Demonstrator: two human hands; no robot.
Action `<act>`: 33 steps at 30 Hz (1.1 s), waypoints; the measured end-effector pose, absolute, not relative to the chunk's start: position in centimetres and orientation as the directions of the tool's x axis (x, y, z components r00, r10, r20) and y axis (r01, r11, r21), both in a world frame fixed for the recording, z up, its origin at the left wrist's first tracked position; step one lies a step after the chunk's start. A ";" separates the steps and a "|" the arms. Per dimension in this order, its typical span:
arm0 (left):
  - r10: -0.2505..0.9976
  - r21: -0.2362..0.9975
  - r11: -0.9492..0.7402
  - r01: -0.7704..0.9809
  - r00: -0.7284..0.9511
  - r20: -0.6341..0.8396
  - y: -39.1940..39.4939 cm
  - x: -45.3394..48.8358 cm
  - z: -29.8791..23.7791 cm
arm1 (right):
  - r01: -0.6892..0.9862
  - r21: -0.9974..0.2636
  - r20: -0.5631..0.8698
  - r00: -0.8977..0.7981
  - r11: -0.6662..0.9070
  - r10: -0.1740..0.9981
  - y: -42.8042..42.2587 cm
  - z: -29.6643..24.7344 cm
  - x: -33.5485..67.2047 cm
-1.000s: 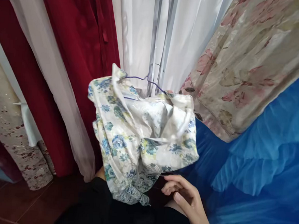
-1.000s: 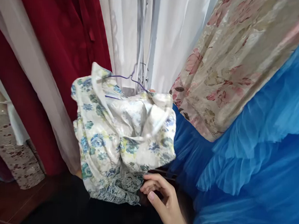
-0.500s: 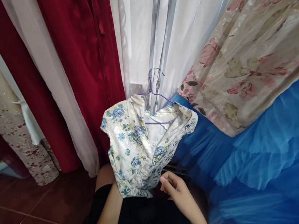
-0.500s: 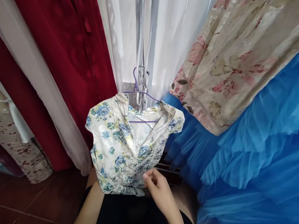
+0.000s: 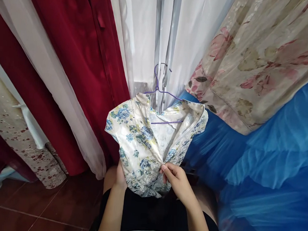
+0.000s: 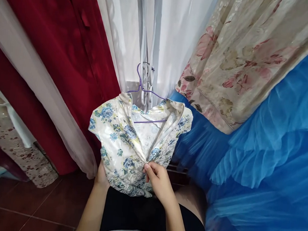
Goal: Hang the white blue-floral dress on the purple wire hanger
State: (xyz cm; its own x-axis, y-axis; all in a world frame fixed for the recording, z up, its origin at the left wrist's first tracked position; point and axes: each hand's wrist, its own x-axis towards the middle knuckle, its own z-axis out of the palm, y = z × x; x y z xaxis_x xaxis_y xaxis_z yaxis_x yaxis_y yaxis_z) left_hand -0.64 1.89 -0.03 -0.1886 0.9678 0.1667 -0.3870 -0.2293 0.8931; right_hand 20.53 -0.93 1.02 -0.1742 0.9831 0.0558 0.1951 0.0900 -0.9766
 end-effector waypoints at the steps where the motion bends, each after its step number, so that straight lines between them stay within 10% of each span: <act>1: 0.891 0.892 -0.353 -0.284 -0.392 0.228 1.8 -0.2 0.1 | 0.196 -0.977 0.052 -0.139 0.079 0.989 -1.1 0.9 20.7; 4: 0.578 0.795 -0.572 0.202 -0.588 0.565 0.8 1.8 0.7 | 0.196 -0.979 0.037 -0.062 0.048 0.997 -1.4 1.1 20.9; 8: 0.738 0.667 -0.660 0.346 0.135 0.661 -0.9 4.6 1.1 | 0.154 -0.984 0.074 -0.124 0.093 0.989 -1.9 2.2 20.5; 10: 0.747 0.681 -0.664 0.309 0.240 0.619 -1.0 5.4 0.9 | 0.148 -0.983 0.087 -0.130 0.106 0.988 -2.3 2.6 20.3; 24: 0.677 0.648 -0.736 0.196 0.193 0.711 0.5 5.7 -0.4 | 0.329 -0.920 0.187 -0.112 0.214 0.976 -1.1 0.7 21.9; 33: 0.416 0.357 -0.754 0.551 -0.020 0.909 8.8 5.6 9.9 | 0.300 -0.912 0.298 0.014 0.280 0.955 -1.2 -1.7 20.3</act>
